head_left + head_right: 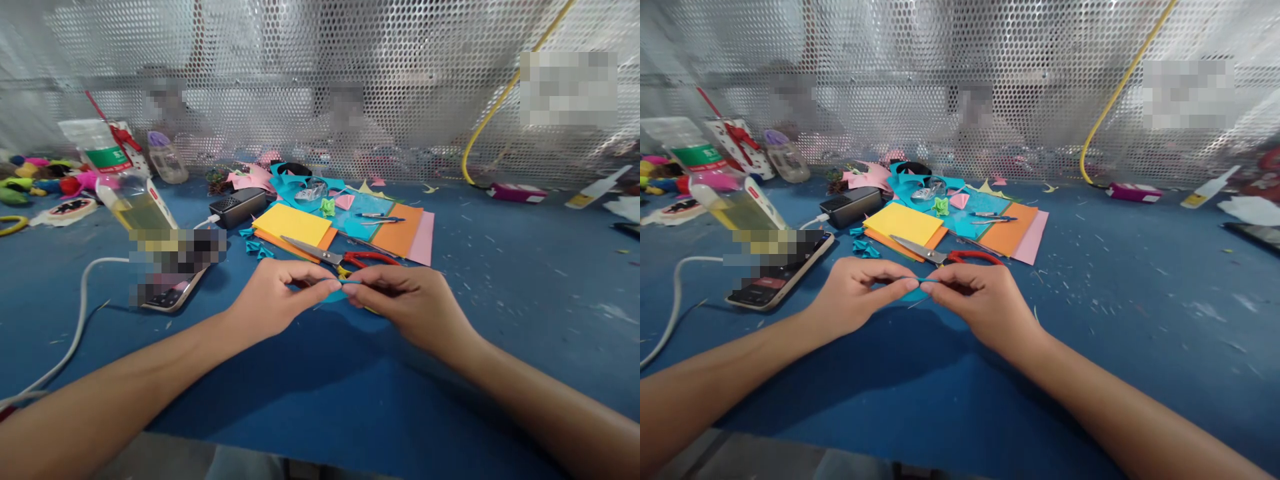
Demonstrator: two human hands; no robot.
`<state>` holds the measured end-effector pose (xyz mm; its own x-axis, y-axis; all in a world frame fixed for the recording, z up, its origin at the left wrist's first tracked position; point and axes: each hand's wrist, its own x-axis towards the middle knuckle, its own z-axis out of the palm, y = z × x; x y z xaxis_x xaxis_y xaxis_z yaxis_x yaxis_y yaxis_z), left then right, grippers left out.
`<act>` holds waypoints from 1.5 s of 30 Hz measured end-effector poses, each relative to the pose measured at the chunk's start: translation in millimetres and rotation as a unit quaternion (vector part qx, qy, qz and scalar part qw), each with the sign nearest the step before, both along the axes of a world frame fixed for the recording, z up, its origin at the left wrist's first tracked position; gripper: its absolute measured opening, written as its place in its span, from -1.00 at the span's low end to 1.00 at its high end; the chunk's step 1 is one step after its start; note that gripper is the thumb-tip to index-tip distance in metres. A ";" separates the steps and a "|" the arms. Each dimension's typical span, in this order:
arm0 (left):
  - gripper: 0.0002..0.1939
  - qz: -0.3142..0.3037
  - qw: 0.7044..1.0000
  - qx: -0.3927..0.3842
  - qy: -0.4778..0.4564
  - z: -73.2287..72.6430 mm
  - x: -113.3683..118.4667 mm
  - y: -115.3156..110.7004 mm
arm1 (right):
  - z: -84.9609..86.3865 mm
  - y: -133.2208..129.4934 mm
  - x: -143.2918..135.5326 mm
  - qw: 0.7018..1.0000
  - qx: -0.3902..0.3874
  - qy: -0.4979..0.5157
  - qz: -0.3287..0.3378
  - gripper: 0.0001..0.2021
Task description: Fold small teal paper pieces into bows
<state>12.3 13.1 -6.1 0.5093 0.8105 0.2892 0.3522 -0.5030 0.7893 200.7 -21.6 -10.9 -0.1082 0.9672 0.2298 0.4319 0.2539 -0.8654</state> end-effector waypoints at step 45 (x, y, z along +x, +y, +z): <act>-0.85 -0.063 0.917 -0.372 -0.130 3.4 3.2 4.3 | 3.0 3.6 0.4 0.975 -0.122 0.184 0.038 -0.92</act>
<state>15.5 17.4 -2.8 0.6040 0.7728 -0.1948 0.0805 0.1840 0.9796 201.1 -18.0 -7.9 -0.1345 0.9904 0.0306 0.0694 0.0403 -0.9968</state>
